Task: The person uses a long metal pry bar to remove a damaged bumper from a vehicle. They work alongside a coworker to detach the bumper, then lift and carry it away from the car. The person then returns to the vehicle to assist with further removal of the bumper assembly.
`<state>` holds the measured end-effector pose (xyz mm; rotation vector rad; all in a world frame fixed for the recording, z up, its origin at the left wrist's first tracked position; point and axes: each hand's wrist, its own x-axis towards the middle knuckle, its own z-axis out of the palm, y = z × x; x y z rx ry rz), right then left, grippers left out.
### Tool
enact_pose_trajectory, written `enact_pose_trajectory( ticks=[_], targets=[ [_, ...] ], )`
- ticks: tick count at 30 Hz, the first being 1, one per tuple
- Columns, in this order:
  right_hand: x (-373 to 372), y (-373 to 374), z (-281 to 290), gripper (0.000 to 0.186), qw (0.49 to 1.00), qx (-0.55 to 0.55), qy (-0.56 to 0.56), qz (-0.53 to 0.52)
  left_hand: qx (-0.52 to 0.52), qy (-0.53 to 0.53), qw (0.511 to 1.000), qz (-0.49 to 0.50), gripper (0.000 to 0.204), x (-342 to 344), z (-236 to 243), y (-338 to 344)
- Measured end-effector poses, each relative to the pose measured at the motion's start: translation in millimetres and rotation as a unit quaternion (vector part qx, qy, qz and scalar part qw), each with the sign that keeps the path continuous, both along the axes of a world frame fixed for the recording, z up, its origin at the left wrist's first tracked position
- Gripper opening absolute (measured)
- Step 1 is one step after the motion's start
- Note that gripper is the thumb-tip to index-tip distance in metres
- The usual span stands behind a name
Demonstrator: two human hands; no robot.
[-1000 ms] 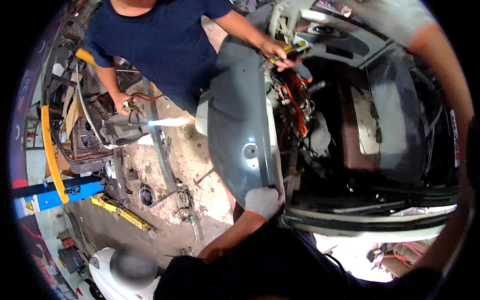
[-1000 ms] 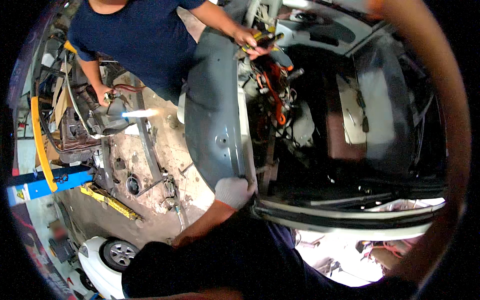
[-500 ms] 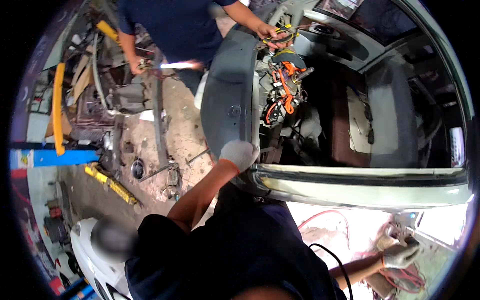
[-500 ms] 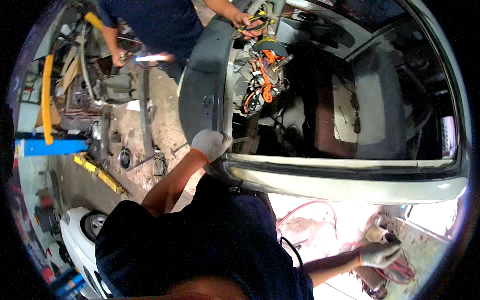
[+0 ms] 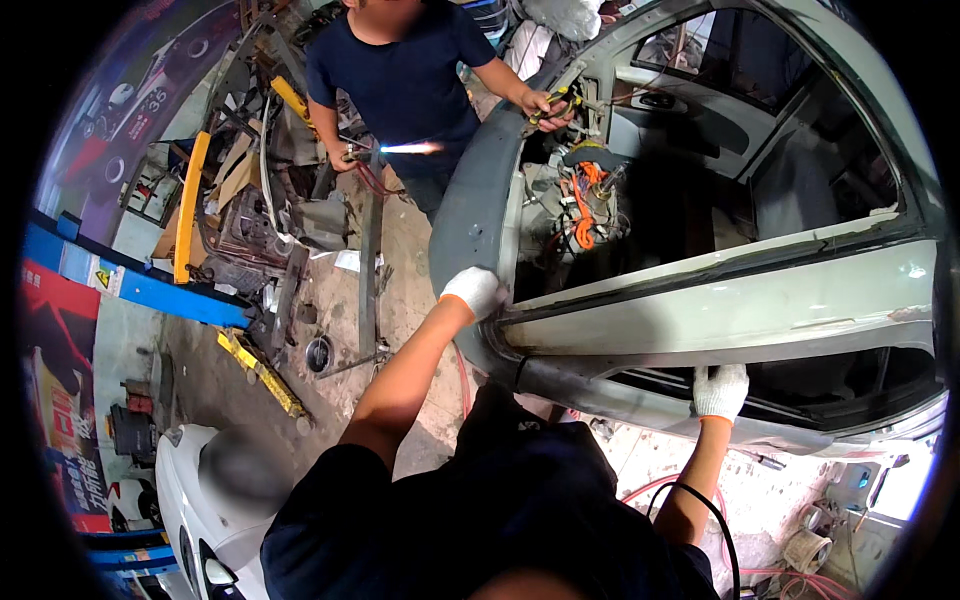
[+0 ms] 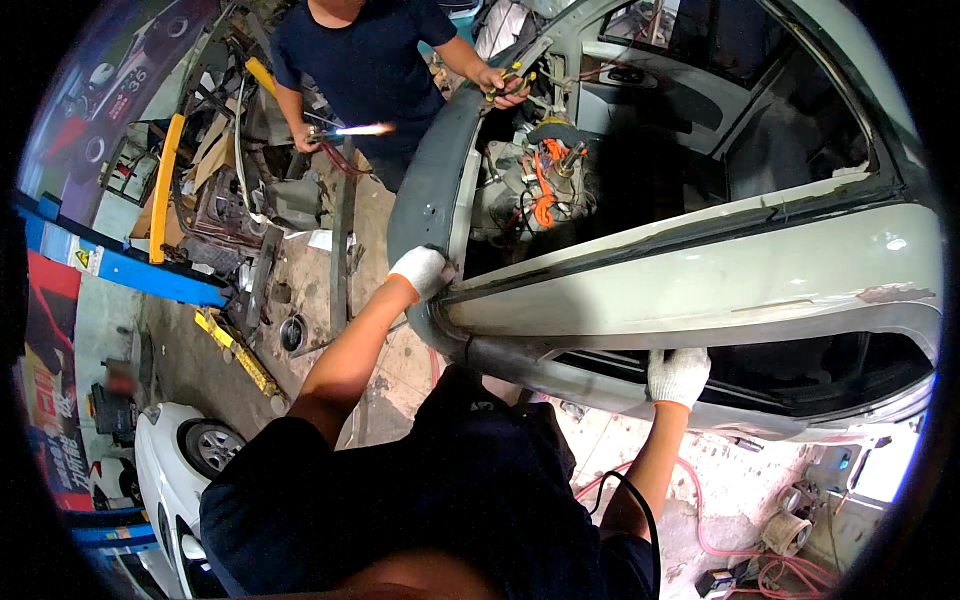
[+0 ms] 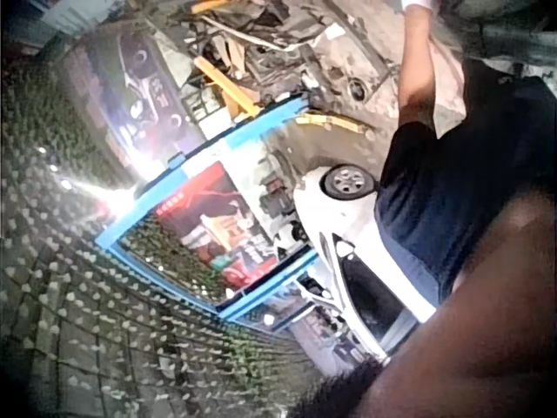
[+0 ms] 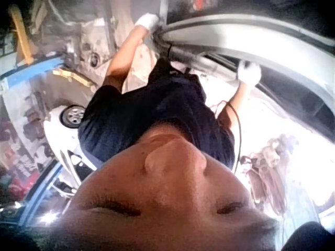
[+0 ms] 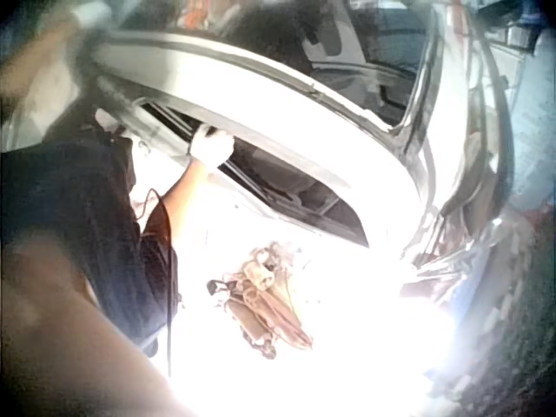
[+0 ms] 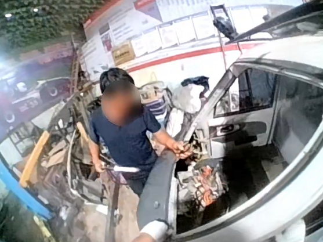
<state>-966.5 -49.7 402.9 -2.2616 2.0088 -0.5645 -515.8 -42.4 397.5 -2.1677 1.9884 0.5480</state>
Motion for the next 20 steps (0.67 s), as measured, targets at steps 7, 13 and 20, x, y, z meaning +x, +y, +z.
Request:
enact_pose_trajectory(
  ticks=[7,13,20],
  targets=[
    [67,-87,-62,0.048,0.924,0.083,-0.296,0.228,-0.030,0.016,0.999,-0.004,0.033,-4,13,10],
    [301,-172,-100,0.063,0.781,0.430,-0.356,0.281,-0.047,0.019,0.999,0.006,0.028,-8,12,5],
    [361,-109,-92,0.068,0.802,0.375,-0.398,0.240,-0.057,0.043,0.997,0.033,0.031,-9,20,12]
  ],
)
